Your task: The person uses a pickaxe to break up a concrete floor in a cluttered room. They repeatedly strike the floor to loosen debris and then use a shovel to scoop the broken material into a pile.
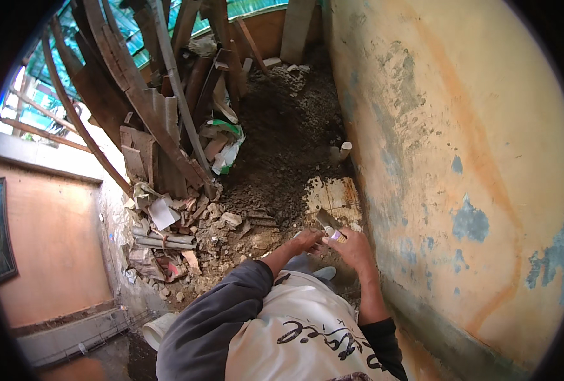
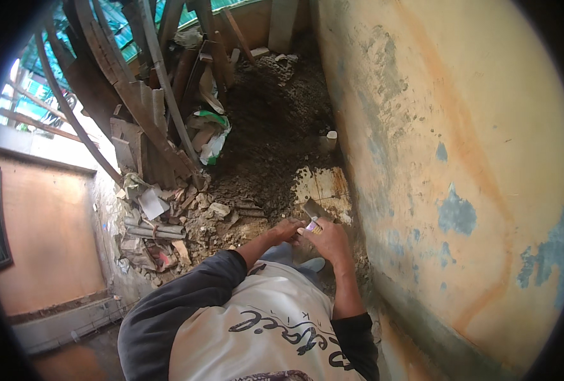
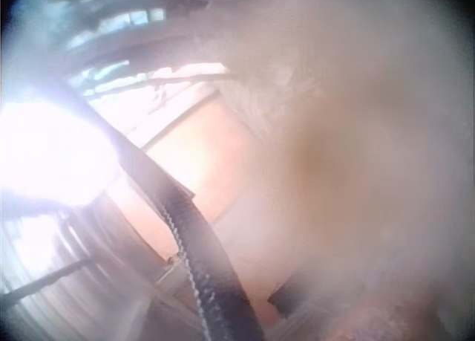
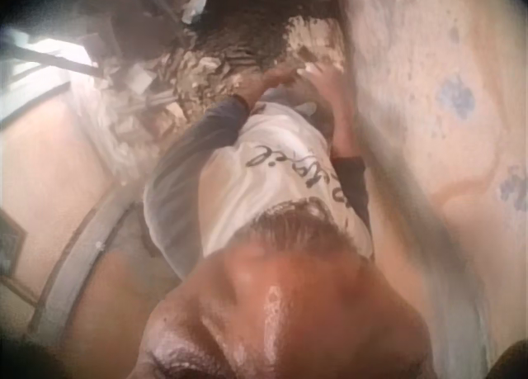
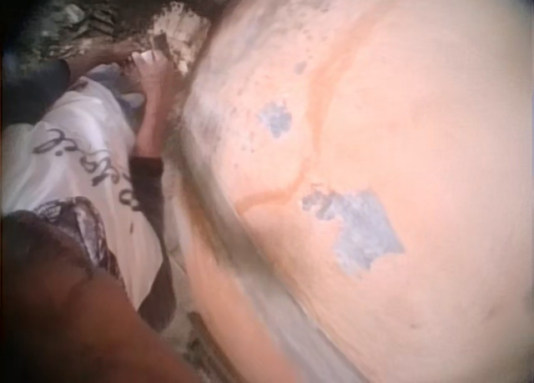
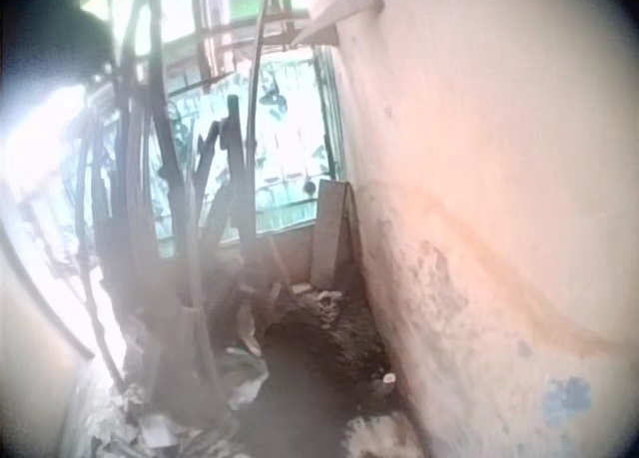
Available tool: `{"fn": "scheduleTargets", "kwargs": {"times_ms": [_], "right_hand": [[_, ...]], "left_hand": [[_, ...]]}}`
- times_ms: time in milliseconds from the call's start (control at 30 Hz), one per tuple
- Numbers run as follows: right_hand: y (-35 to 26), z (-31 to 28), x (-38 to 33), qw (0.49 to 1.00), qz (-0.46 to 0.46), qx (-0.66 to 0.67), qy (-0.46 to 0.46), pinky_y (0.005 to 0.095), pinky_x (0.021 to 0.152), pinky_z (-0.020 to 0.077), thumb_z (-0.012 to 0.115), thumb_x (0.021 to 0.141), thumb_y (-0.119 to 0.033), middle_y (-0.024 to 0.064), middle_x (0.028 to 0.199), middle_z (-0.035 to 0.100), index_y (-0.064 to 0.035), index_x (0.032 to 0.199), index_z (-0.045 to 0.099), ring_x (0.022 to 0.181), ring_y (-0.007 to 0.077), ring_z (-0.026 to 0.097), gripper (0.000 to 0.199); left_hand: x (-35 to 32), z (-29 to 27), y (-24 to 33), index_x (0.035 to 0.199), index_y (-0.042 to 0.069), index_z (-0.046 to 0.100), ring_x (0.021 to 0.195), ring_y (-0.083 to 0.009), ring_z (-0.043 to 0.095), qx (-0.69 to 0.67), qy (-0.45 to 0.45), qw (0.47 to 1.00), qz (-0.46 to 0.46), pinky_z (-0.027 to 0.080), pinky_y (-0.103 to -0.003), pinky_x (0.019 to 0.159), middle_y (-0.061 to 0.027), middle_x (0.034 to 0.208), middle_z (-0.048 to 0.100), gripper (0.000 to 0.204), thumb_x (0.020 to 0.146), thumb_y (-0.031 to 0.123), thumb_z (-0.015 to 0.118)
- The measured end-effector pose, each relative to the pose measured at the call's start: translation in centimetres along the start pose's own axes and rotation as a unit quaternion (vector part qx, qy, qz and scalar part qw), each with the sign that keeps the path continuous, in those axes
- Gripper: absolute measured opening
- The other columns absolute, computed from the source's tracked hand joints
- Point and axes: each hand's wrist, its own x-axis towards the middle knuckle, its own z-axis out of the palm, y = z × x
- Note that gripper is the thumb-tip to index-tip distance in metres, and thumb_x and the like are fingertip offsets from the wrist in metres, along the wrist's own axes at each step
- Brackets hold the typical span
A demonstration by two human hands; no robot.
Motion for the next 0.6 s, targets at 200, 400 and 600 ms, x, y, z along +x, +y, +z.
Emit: {"fn": "scheduleTargets", "kwargs": {"times_ms": [200,400,600], "right_hand": [[-0.6,-0.4,1.5,0.999,0.009,-0.011,0.037,0.0434,0.066,0.0508,0.079,0.075,-0.047,0.0205,0.077,0.067,-0.0037,0.087,0.069,0.073,0.0386,0.066,0.047],[1.5,-2.3,1.3,0.995,0.02,-0.003,0.099,0.0425,0.065,0.0507,0.076,0.075,-0.055,0.0175,0.073,0.065,-0.0064,0.083,0.069,0.071,0.0367,0.065,0.05],[3.9,-3.0,2.4,0.995,-0.012,0.012,0.103,0.0438,0.065,0.0517,0.069,0.078,-0.064,0.0172,0.072,0.066,-0.0074,0.086,0.072,0.069,0.0336,0.067,0.057]], "left_hand": [[2.3,-11.0,-4.5,0.098,0.006,0.07,0.082,-0.0254,0.068,0.238,0.15,0.959,0.019,0.058,-0.037,0.066,-0.0113,0.093,0.069,0.025,0.085,0.026,0.065],[2.5,-19.1,-3.9,0.087,0.012,0.076,0.087,-0.0284,0.07,0.802,0.086,0.591,0.006,0.056,-0.039,0.068,-0.0103,0.093,0.073,0.013,0.079,0.021,0.071],[1.5,-26.6,-7.0,0.114,0.013,0.062,0.104,-0.0231,0.062,0.704,-0.02,0.523,0.48,0.05,-0.044,0.078,-0.0063,0.111,0.065,0.037,0.08,0.024,0.073]]}}
